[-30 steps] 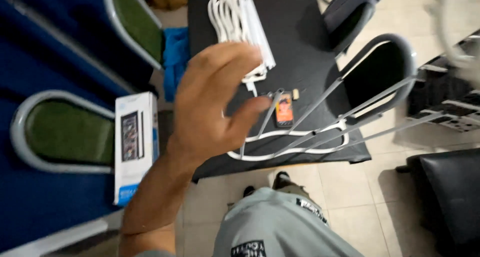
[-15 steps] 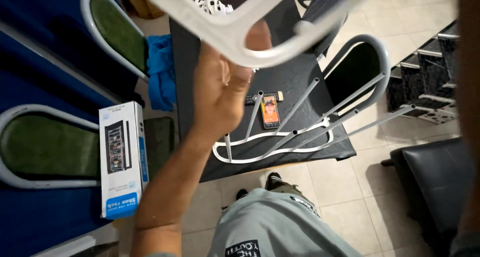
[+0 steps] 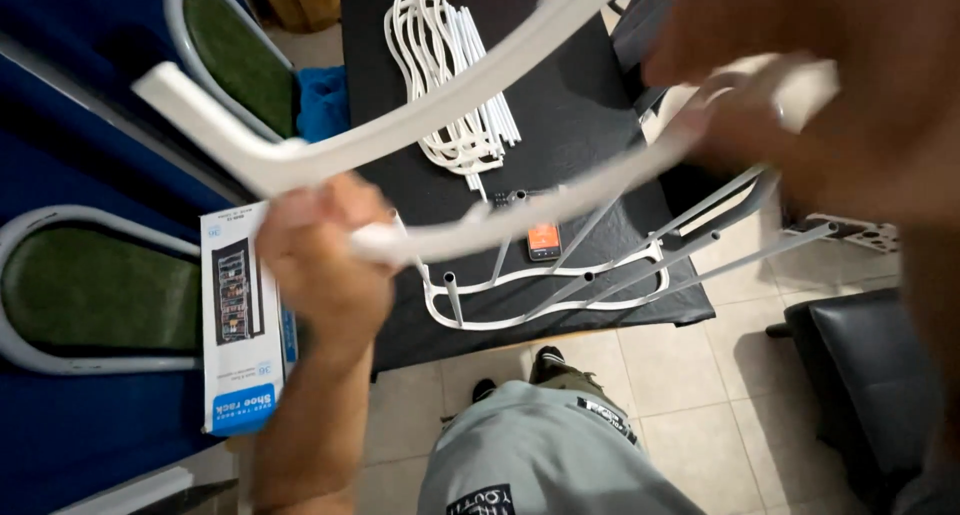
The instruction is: Assembling a shoe rack by connecting plastic side frames with metal support rods.
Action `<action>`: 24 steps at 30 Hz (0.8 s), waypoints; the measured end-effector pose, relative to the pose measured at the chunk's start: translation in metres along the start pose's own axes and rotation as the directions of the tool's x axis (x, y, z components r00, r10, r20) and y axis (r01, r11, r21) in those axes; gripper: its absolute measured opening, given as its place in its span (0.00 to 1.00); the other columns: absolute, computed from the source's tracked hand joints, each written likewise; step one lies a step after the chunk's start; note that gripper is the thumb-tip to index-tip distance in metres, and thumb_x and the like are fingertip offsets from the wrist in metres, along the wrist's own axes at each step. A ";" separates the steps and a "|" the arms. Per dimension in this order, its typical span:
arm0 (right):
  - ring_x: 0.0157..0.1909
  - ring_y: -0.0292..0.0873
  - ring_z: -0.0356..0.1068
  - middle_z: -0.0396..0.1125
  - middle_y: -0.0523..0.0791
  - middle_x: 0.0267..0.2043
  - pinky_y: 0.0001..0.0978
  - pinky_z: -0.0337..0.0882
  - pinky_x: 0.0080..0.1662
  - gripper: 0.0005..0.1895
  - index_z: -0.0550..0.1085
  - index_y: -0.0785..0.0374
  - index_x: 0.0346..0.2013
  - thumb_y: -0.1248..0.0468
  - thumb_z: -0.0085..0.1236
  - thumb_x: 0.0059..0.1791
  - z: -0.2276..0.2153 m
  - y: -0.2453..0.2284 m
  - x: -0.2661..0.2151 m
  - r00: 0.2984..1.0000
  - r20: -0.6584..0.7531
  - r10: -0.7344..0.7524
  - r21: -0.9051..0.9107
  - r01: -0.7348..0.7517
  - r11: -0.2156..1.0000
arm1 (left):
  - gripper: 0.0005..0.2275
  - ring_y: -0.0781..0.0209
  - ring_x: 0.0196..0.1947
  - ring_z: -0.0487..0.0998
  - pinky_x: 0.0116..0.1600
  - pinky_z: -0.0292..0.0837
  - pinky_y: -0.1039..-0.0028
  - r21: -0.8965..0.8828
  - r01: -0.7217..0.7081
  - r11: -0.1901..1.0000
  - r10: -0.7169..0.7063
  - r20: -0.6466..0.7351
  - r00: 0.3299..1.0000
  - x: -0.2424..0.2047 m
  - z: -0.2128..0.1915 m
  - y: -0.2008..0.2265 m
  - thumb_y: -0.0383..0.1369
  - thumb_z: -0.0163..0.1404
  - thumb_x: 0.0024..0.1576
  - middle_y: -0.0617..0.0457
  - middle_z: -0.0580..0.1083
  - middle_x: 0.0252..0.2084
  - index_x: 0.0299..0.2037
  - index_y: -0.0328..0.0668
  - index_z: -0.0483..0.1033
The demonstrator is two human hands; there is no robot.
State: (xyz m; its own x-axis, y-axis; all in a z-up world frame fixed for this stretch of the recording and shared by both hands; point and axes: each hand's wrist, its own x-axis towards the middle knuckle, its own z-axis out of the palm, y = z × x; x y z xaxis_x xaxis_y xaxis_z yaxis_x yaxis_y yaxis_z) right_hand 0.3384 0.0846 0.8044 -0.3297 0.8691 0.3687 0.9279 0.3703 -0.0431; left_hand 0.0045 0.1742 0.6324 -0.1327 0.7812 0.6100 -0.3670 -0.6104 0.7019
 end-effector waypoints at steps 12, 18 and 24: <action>0.61 0.73 0.65 0.63 0.73 0.60 0.59 0.68 0.61 0.40 0.71 0.83 0.57 0.50 0.67 0.45 0.096 0.087 -0.130 0.962 -0.183 -0.200 -0.052 0.194 0.980 | 0.21 0.69 0.11 0.47 0.17 0.37 0.75 -0.172 0.436 0.883 -0.460 -0.138 0.877 -0.044 -0.079 0.029 0.50 0.44 0.62 0.58 0.53 0.17 0.23 0.48 0.59; 0.45 0.57 0.66 0.66 0.57 0.46 0.44 0.66 0.51 0.37 0.72 0.71 0.58 0.48 0.60 0.43 0.177 0.140 -0.224 0.971 -0.020 0.237 0.083 -0.235 0.968 | 0.20 0.71 0.10 0.52 0.13 0.40 0.79 -0.379 0.625 0.683 -0.687 -0.041 0.726 -0.050 -0.103 -0.013 0.50 0.43 0.63 0.59 0.56 0.16 0.24 0.48 0.63; 0.24 0.43 0.40 0.41 0.43 0.23 0.44 0.40 0.30 0.22 0.53 0.59 0.20 0.58 0.57 0.47 0.250 0.197 -0.170 0.767 0.107 0.633 0.317 -0.630 0.709 | 0.26 0.66 0.04 0.59 0.09 0.43 0.79 -0.044 0.711 0.702 -0.712 -0.063 0.699 -0.024 -0.080 -0.021 0.52 0.38 0.64 0.52 0.62 0.10 0.28 0.35 0.75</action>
State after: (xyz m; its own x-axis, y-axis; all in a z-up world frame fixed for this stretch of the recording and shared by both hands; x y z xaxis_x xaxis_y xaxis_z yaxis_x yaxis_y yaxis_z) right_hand 0.5340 0.0922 0.5016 0.3161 0.9358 0.1557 0.8104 -0.1811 -0.5572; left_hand -0.0583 0.1793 0.5737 0.1103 0.9892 -0.0970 -0.3927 0.1330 0.9100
